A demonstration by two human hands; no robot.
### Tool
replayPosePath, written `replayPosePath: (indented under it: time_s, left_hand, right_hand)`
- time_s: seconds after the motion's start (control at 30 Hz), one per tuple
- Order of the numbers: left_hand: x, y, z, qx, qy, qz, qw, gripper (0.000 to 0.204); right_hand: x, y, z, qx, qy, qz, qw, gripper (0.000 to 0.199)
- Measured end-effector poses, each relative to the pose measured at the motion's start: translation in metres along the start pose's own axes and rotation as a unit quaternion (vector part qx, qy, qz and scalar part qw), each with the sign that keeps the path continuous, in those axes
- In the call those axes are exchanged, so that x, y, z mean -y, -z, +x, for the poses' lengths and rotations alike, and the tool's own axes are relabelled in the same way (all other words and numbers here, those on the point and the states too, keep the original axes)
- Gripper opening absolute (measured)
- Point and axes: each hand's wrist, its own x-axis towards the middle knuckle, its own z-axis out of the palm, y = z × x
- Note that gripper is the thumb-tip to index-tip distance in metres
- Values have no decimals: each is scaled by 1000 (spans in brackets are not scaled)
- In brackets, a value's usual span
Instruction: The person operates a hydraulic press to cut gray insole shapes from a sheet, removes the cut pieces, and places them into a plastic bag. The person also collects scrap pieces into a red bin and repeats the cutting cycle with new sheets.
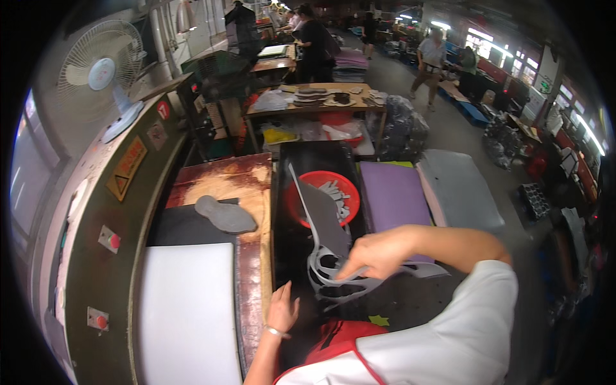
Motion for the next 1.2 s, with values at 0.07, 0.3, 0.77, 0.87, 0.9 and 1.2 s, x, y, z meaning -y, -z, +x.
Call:
replayPosePath:
  time_s: [0.07, 0.3, 0.77, 0.87, 0.9, 1.2]
  left_hand:
    - [12, -16, 15, 10, 81, -17, 996, 68]
    - [5, -15, 33, 149, -47, -219, 963, 89]
    - [-95, 98, -16, 261, -46, -91, 960, 39]
    - [-81, 94, -43, 160, 60, -151, 974, 30]
    - [-76, 93, -54, 68, 107, -247, 961, 28]
    - [-76, 171, -190, -641, 280, -294, 651, 27]
  right_hand:
    - [32, 8, -25, 29, 22, -16, 999, 57]
    - [106, 64, -121, -163, 89, -61, 981, 48]
    - [75, 117, -34, -478, 103, 63, 870, 32]
    - [67, 134, 11, -506, 166, -16, 846, 26]
    - [66, 144, 24, -511, 188, -130, 829, 24]
    - [92, 176, 281, -542, 450, -253, 664, 23]
